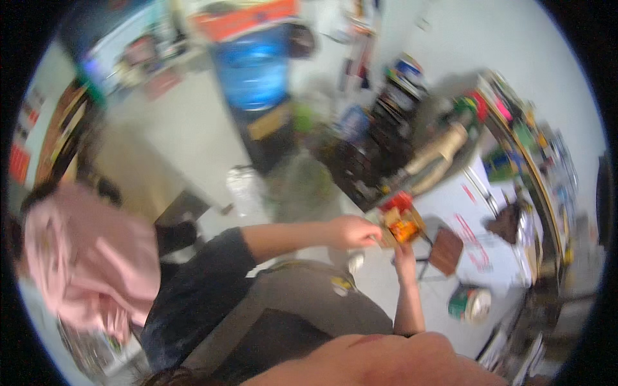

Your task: The person scoops noodles and vegetables from a large steaming pot into a bowl using a strainer and wooden spatula. They then add various seasonings and sauces from multiple containers to the bowl.

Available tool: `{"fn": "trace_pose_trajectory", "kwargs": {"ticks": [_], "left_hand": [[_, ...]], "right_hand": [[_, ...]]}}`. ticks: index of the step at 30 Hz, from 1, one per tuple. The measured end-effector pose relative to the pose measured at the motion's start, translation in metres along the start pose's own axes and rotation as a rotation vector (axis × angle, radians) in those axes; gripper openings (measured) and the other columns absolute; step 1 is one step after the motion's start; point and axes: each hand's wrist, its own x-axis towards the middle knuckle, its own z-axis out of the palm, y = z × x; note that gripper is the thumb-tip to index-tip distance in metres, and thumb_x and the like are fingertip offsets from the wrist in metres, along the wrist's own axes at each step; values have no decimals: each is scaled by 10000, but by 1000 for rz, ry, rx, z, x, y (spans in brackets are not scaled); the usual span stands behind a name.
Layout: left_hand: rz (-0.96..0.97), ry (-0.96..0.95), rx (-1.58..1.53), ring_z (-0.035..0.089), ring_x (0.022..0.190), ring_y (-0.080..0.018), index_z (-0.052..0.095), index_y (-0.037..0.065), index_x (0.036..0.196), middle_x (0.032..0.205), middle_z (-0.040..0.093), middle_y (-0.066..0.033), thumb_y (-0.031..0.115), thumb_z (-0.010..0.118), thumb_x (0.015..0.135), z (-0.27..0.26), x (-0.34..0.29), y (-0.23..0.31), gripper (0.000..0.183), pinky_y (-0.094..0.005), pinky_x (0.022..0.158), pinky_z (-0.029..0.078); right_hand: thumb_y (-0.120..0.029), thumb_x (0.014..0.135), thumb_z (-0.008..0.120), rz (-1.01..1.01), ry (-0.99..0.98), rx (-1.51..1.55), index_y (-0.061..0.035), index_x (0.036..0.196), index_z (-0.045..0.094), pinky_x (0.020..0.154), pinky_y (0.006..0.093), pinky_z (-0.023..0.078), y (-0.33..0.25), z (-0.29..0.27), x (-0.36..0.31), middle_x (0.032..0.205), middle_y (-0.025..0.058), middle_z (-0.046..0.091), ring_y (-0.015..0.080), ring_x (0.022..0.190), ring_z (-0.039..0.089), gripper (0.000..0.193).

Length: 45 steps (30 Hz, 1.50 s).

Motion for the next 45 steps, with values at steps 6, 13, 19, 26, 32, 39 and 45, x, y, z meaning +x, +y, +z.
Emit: {"fn": "trace_pose_trajectory", "kwargs": {"ticks": [6,13,19,26,32,39,45], "left_hand": [[-200,-58,248,630,939,-347,597,120,1190,1006,667,-139,302,549,922,-14,147,-37,328,-459,795,498],[-353,-86,115,636,953,-332,585,79,1224,1046,664,-157,239,566,919,-26,283,-64,345,-413,820,505],[-337,43,-265,626,1023,-255,530,55,1290,1154,638,-118,226,561,946,-30,370,-119,385,-369,901,490],[-321,377,-1017,599,1017,-191,490,57,1286,1154,599,-76,255,604,931,-64,484,-116,422,-354,858,508],[-362,514,-986,608,906,-168,575,1,1199,1050,633,-70,265,581,936,-109,528,-86,372,-295,797,487],[-208,729,-1105,581,927,-176,573,-14,1173,1084,610,-76,275,541,978,-120,561,-110,350,-314,823,481],[-121,324,-882,601,898,-163,597,-38,1116,1024,635,-86,223,596,944,-137,583,-144,312,-303,793,491]], "right_hand": [[-214,874,618,-210,355,-149,-6,1412,363,1099,443,313,36,-90,236,1390,271,416,411,1299,379,631],[-192,831,615,-60,336,-221,-69,1254,540,937,456,433,65,-144,419,1159,230,597,403,1096,539,447],[-285,928,542,172,162,129,-2,1026,657,777,430,495,53,-179,432,862,172,681,291,806,648,321],[-245,962,507,440,172,826,-6,1028,652,729,365,500,-58,-160,400,885,140,677,240,775,640,288],[-238,982,446,84,348,217,31,982,651,752,414,488,-85,-173,420,827,209,670,277,781,650,338],[-264,918,579,-228,543,-127,3,1210,588,871,416,489,-100,-177,407,997,177,671,323,943,651,396],[-160,805,747,148,490,291,0,1007,655,781,354,514,-96,-233,402,933,151,658,284,835,646,274]]}}
